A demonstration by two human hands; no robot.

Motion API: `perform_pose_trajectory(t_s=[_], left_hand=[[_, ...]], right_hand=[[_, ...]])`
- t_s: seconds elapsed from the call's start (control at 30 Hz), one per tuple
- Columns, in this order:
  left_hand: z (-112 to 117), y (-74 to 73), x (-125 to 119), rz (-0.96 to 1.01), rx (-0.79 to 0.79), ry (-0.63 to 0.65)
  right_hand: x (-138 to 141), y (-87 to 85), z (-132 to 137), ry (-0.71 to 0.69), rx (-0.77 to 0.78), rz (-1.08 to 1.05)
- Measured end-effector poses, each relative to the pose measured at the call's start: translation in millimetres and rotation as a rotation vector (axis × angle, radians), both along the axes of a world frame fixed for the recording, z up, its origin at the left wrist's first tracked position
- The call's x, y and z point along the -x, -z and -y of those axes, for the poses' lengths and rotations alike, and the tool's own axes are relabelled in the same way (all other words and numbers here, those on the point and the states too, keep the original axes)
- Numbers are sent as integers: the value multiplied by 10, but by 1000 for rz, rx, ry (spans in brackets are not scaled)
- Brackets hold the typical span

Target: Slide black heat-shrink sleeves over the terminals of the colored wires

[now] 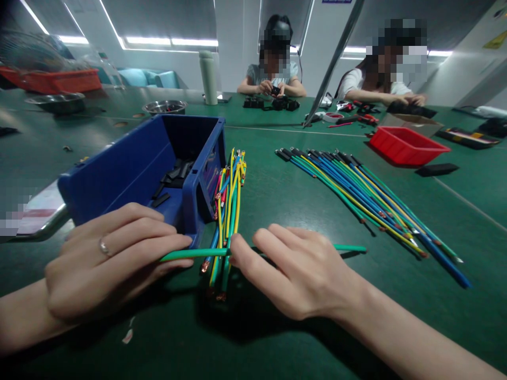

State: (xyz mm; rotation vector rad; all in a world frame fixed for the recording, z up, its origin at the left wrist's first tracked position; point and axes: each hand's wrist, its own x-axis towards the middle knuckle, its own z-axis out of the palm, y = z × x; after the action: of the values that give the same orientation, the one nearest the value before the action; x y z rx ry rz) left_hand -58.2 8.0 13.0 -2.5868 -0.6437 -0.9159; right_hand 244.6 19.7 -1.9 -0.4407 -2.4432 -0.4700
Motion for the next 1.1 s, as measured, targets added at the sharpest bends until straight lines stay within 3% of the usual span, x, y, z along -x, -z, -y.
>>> perform_pose_trajectory(t_s=[0.37, 0.67, 0.87, 1.1], left_hand=[[-2, -71, -52, 55, 5, -25], [10, -63, -44, 111, 118, -3], [43, -57, -71, 92, 132, 1], [-7, 8, -56, 128, 138, -1]], right_hand=[[-7, -8, -15, 92, -96, -62], [-13, 48, -13, 162, -115, -58], [22, -32, 31, 75, -51, 7], [40, -40, 64, 81, -41, -44]])
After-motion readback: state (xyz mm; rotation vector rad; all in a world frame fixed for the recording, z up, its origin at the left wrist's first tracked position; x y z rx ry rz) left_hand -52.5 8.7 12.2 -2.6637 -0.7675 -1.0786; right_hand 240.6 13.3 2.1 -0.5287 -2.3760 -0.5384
